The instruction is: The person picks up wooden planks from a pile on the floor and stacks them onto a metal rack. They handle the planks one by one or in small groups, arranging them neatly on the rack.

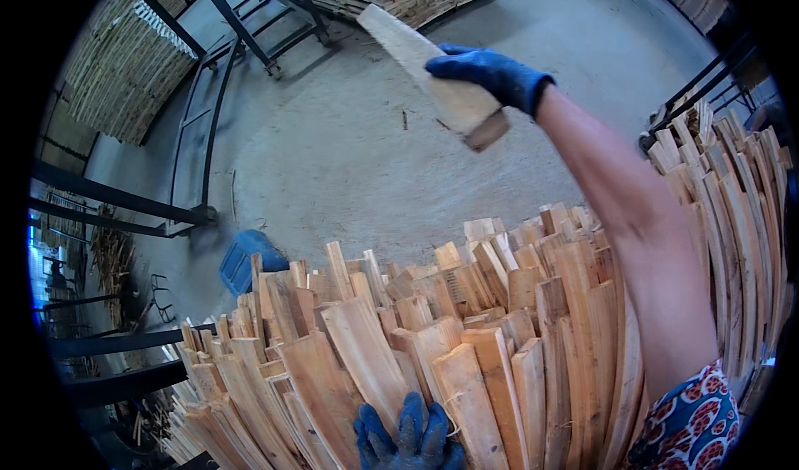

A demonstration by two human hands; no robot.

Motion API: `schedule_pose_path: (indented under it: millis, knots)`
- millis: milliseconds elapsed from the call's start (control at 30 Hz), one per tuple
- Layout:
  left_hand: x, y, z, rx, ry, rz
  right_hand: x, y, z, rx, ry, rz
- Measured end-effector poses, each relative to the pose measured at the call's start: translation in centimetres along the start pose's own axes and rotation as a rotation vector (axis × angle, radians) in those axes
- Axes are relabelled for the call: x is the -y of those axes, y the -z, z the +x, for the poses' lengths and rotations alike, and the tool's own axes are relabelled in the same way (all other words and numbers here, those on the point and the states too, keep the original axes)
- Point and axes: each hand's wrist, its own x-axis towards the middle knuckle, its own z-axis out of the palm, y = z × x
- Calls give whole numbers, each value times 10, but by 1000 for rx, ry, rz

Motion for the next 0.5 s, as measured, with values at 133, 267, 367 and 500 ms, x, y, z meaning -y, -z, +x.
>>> schedule_pose_path:
  millis: [133,267,367,500]
  knots:
    - [-3,6,1,67,49,2,-21,-74,1,461,-69,-113]
    - [-5,19,7,92,8,-5,-14,-115,-52,912,-354,-176]
    - [-6,21,7,93,36,-20,-1,-101,-63,686,-365,-424]
    - [-4,22,4,79,42,-40,2,-67,-66,401,-345,-281]
